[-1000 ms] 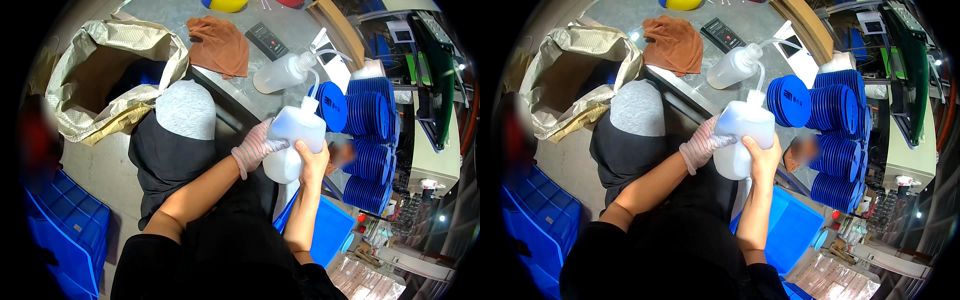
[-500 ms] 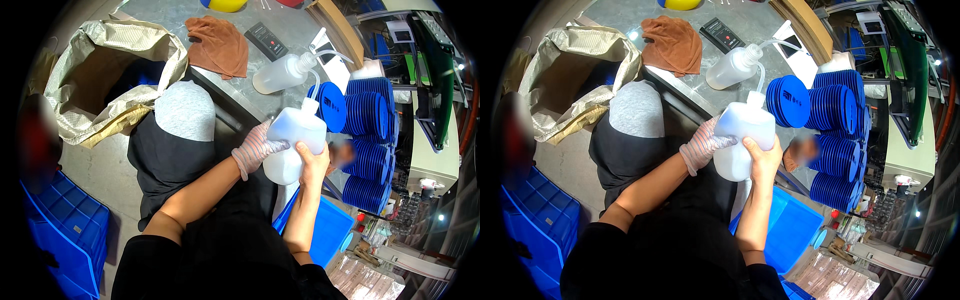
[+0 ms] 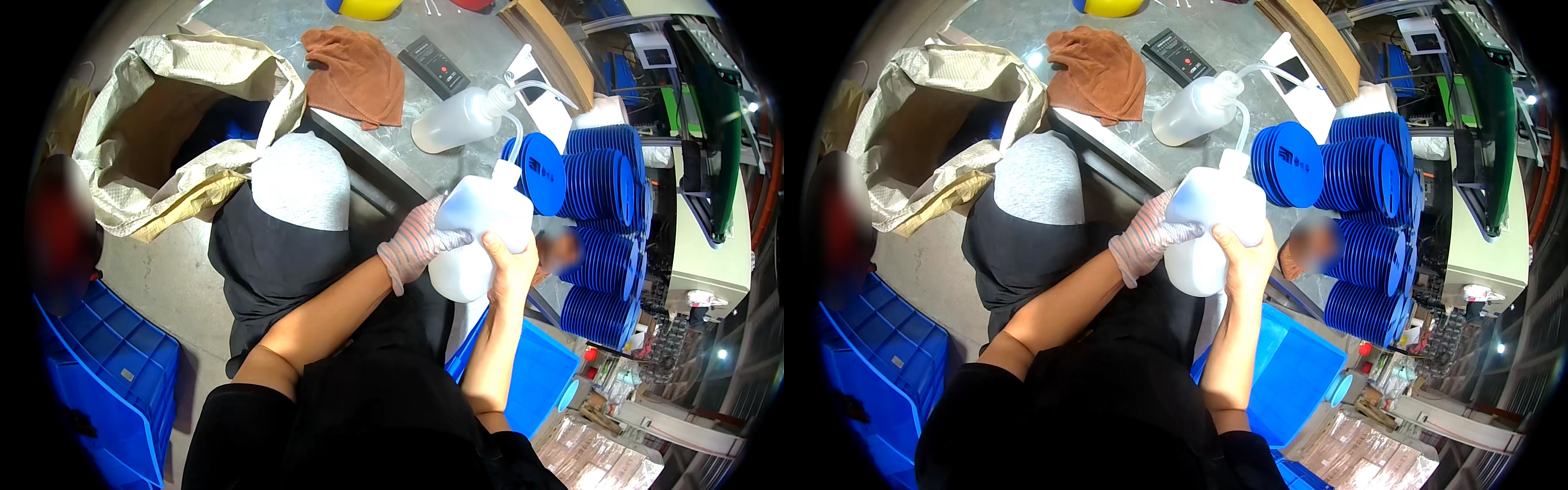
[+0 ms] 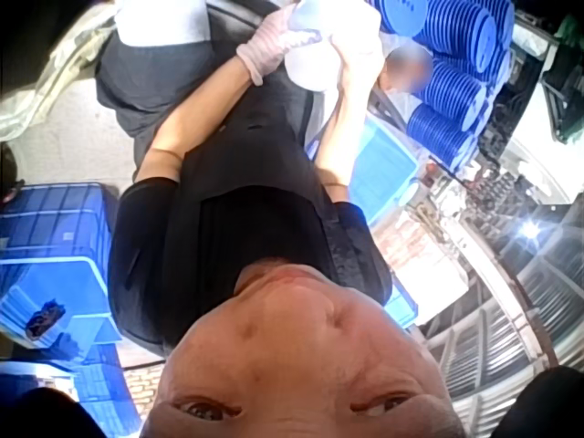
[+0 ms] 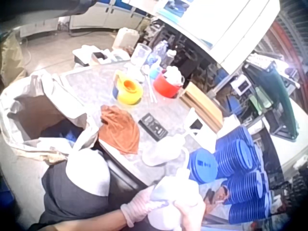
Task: The person moves a blue plastic bin and places it on a stack. They then pick up a white plastic bottle and use a pump dispenser to fill it with liquid from a larger container. The person holds the bottle under the pump and repeatedly presses the dispenser to transfer the liquid.
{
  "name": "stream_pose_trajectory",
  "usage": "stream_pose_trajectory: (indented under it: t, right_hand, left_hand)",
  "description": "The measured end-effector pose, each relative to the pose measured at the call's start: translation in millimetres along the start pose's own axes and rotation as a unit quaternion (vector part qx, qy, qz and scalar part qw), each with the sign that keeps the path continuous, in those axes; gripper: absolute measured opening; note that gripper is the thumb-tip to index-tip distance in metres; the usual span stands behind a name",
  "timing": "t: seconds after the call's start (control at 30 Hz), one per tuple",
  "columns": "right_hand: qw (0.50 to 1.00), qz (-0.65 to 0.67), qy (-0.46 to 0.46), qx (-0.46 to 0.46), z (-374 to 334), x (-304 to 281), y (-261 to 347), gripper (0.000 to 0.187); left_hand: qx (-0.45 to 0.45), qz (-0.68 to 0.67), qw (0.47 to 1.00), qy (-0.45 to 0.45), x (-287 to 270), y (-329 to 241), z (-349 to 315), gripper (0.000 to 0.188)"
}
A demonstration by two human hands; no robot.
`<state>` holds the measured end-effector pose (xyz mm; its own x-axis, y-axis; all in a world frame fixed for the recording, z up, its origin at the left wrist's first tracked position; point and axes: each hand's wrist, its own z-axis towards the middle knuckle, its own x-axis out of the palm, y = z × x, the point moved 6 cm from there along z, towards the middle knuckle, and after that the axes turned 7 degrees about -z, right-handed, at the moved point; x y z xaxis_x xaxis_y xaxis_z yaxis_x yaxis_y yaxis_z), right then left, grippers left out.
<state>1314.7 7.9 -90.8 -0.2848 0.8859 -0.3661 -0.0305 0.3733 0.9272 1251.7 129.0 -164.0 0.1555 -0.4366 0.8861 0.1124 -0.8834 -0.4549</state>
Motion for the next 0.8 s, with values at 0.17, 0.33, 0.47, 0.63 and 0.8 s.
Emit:
stream_pose_trajectory:
  t: [0.17,0.33,0.47,0.63,0.8]
  right_hand:
    - [1.0,-0.01,0.0,0.006,-0.5,1.3,0.6,0.067]
    - [1.0,-0.006,-0.002,0.008,0.1,0.9,0.3,0.067]
    - [1.0,-0.003,0.002,0.004,0.0,1.9,1.6,0.066]
    - [1.0,0.002,0.008,0.003,0.5,2.0,0.5,0.066]
    - [1.0,0.016,0.006,0.003,-0.7,2.7,1.5,0.061]
  left_hand:
    - [-0.001,0.011,1.0,-0.007,-3.0,2.6,1.1,0.054]
    - [0.007,0.007,1.0,-0.009,-1.4,-0.2,0.8,0.052]
    - [0.009,-0.005,1.0,-0.011,-3.2,1.2,1.4,0.051]
    - [-0.006,0.014,1.0,-0.004,-2.7,2.1,0.7,0.058]
    - [-0.007,0.02,1.0,0.002,-2.6,1.2,1.2,0.06]
